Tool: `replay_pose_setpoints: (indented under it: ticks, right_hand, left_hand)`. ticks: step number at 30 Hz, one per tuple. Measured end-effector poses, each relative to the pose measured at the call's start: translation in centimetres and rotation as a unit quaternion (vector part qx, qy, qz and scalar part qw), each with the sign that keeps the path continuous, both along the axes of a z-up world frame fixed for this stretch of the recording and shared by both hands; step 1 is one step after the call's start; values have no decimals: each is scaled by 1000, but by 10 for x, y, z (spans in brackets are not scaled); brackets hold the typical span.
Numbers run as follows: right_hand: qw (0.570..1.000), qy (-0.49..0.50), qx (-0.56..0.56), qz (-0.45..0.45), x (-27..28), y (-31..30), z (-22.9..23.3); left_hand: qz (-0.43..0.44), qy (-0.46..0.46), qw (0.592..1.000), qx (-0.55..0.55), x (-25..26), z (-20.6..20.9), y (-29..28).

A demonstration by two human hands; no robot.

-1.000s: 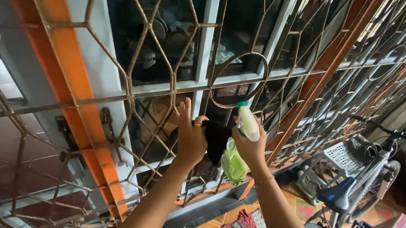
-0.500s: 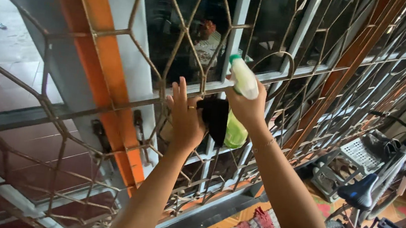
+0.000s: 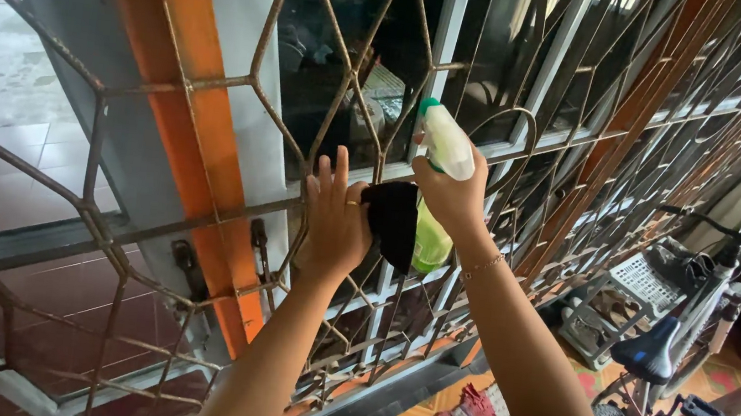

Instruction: Cleaning a window using glass cleaner and a cloth.

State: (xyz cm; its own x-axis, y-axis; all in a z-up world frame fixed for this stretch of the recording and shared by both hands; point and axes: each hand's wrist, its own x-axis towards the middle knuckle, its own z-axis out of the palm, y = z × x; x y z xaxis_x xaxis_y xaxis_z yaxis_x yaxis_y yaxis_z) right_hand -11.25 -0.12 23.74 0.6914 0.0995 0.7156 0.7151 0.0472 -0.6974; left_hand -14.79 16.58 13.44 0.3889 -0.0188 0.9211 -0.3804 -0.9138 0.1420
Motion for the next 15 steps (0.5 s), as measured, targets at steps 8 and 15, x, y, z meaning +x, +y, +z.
replay_pose_setpoints:
  ticks: [8,15]
  right_hand:
    - [1000,5,0,11,11,9,17]
    - [999,40,-15,-8,18,12,22]
  left_hand:
    - [21,-30,999,30,26,-10,25]
    - [68,-61,994,53,25,-9,24]
